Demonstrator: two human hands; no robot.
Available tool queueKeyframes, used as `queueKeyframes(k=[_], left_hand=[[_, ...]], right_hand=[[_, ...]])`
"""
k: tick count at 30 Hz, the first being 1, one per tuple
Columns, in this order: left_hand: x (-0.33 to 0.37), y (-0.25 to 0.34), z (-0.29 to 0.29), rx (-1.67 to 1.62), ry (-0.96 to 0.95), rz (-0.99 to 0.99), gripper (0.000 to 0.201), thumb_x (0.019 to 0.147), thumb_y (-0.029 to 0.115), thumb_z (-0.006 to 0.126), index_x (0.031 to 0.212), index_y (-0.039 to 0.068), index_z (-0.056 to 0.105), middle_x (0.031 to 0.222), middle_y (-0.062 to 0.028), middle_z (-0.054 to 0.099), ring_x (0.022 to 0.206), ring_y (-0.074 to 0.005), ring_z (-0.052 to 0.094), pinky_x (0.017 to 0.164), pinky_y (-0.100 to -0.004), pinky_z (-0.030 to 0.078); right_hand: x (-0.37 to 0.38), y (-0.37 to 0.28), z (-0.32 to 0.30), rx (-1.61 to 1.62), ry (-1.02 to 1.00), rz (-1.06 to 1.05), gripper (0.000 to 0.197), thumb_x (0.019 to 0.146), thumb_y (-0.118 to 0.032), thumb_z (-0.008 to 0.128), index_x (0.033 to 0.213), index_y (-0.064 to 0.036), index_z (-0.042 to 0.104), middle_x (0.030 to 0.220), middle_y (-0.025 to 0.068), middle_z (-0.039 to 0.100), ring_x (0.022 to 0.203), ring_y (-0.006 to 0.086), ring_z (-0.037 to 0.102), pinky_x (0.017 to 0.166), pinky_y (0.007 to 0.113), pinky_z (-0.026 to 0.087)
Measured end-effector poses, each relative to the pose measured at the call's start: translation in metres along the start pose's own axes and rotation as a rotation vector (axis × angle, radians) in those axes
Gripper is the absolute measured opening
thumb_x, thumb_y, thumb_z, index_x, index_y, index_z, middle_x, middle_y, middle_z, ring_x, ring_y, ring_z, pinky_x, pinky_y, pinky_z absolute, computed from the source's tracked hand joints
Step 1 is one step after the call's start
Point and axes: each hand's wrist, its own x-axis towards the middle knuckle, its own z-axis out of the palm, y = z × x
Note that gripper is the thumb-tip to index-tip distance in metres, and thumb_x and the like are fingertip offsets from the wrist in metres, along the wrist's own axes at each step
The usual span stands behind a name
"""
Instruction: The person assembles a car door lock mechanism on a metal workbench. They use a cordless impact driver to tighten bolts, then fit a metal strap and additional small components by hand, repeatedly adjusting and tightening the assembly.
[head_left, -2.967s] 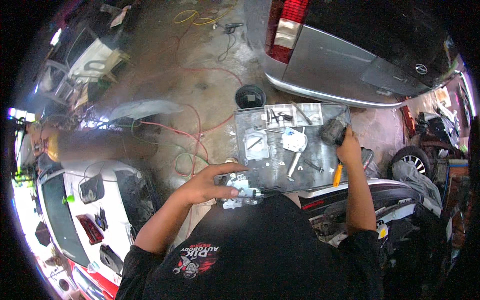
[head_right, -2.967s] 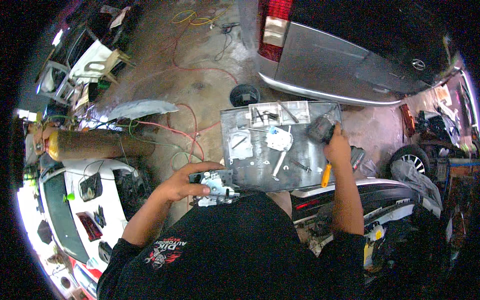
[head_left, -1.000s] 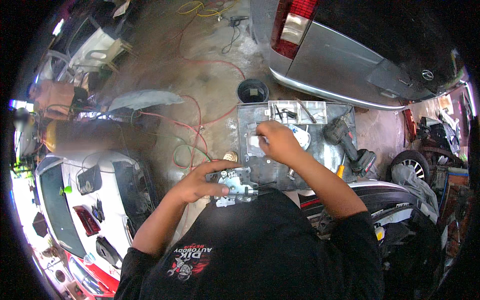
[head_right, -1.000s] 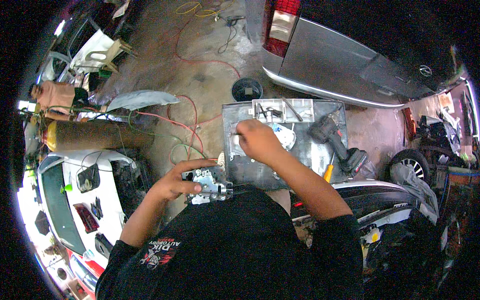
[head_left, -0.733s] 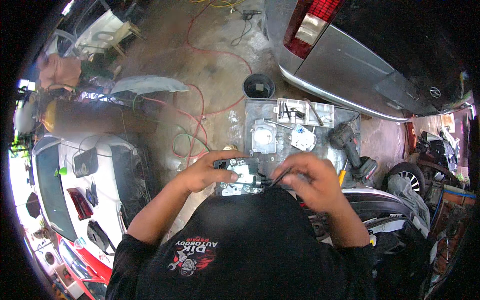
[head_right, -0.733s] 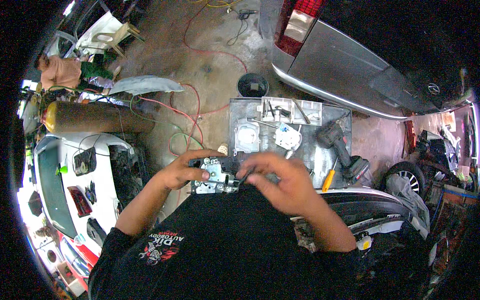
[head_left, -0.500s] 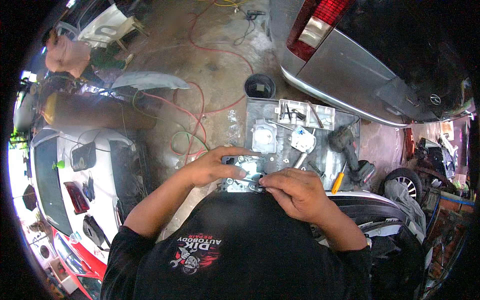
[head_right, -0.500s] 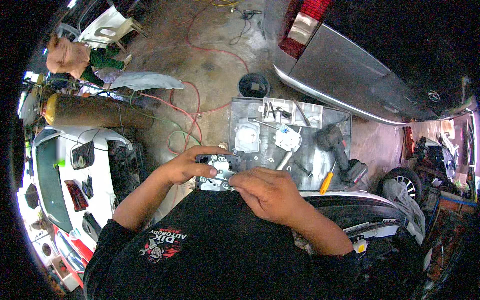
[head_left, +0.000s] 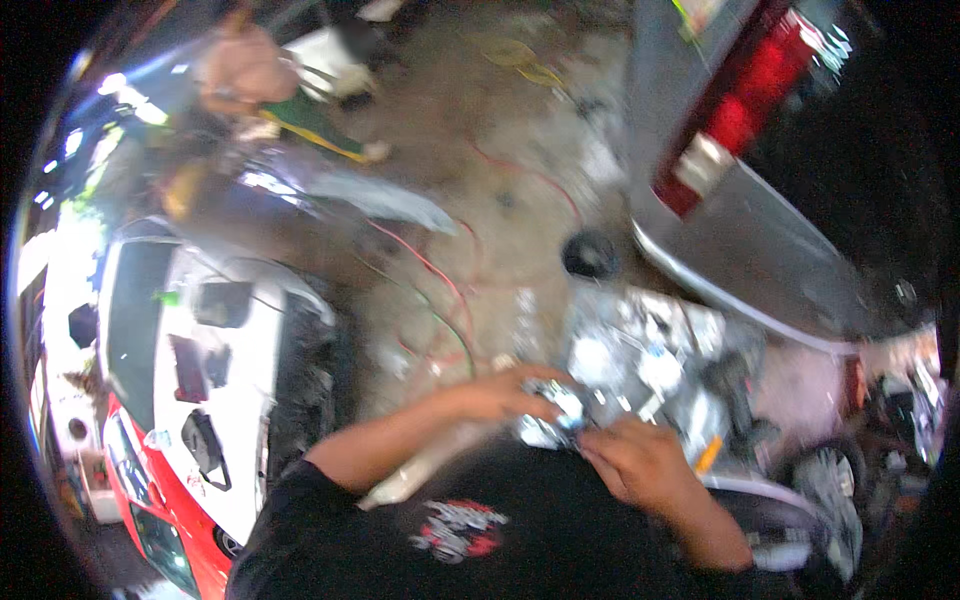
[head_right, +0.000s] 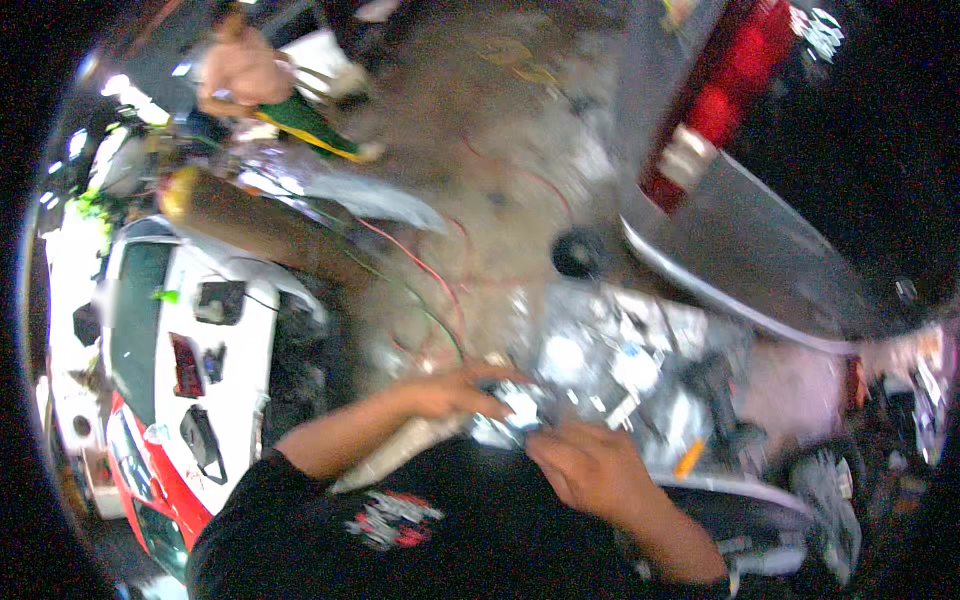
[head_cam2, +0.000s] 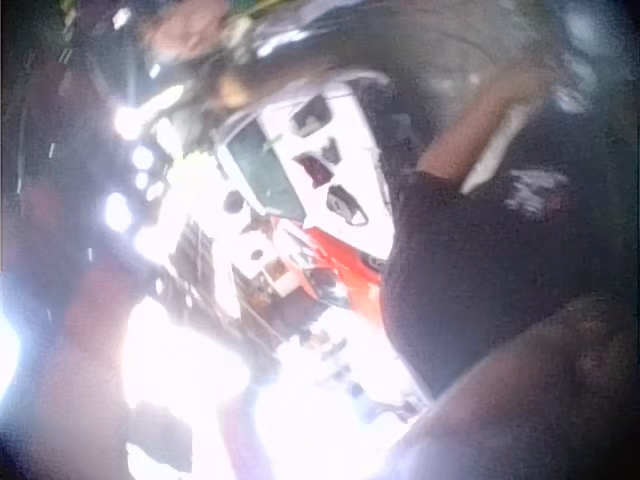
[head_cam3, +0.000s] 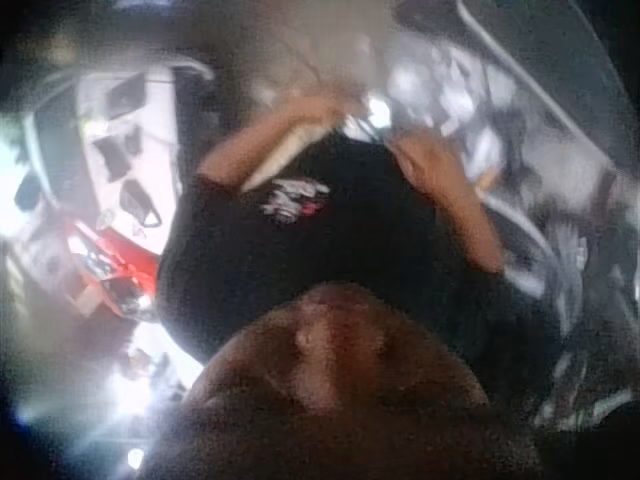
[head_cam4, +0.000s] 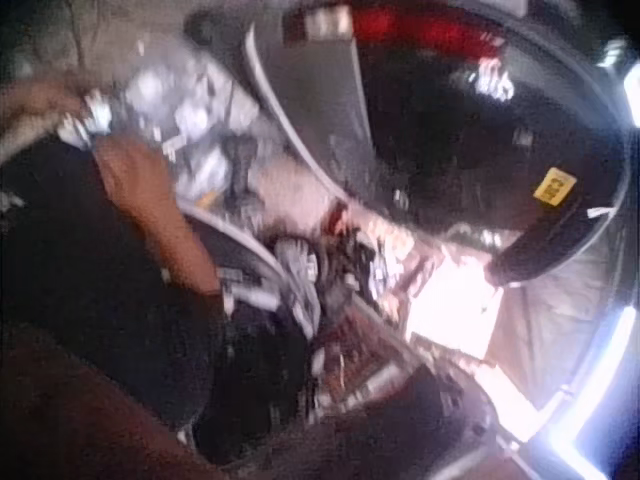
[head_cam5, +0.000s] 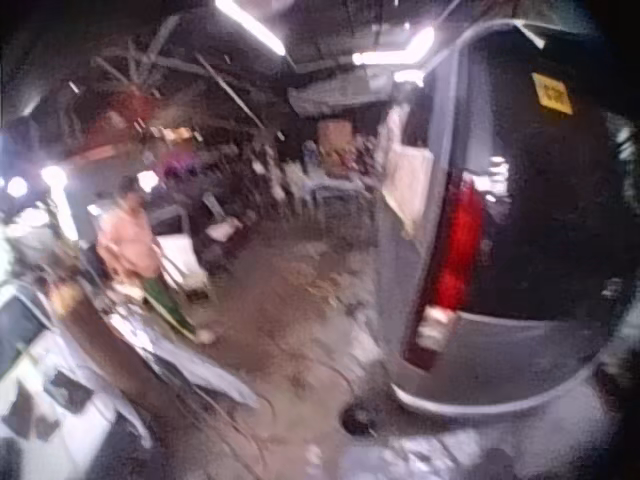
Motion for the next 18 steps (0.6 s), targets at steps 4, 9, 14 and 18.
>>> queueKeyframes(k=[4,9,14,18], left_hand=[[0.015,-0.011,0.002,-0.098,-0.056,0.025,0.062,0.095,0.030,0.083,0.147,0.001,0.067,0.130,-0.0110,0.075,0.119,-0.0180,0.068,0.106,-0.0354,0.054],[0.011,-0.016,0.000,-0.116,-0.077,-0.042,0.068,0.095,0.036,0.081,0.149,0.000,0.064,0.132,-0.0136,0.074,0.122,-0.0216,0.067,0.106,-0.0357,0.053],[0.014,-0.013,-0.001,-0.076,-0.093,-0.015,0.071,0.094,0.038,0.081,0.151,-0.001,0.062,0.135,-0.0148,0.073,0.121,-0.0215,0.068,0.108,-0.0341,0.052],[0.016,-0.014,0.000,-0.047,-0.104,-0.045,0.073,0.095,0.036,0.080,0.155,0.001,0.060,0.144,-0.0157,0.069,0.130,-0.0236,0.062,0.113,-0.0376,0.047]], right_hand=[[0.016,-0.006,-0.007,-0.235,-0.077,-0.003,0.025,0.090,-0.028,0.085,0.097,-0.0094,0.069,0.081,0.0102,0.071,0.073,0.0308,0.073,0.066,0.045,0.060],[0.034,-0.032,-0.024,-0.312,-0.218,-0.012,0.024,0.093,-0.025,0.078,0.100,-0.0052,0.067,0.082,0.0101,0.069,0.076,0.0318,0.073,0.070,0.046,0.059],[0.038,-0.039,-0.030,-0.356,-0.344,-0.104,0.019,0.095,-0.023,0.073,0.096,-0.0063,0.064,0.085,0.0111,0.071,0.077,0.0305,0.073,0.071,0.046,0.059],[0.033,-0.032,-0.028,-0.451,-0.414,-0.025,0.014,0.091,-0.020,0.070,0.095,-0.0087,0.063,0.085,0.0111,0.071,0.076,0.0301,0.073,0.070,0.045,0.059]])
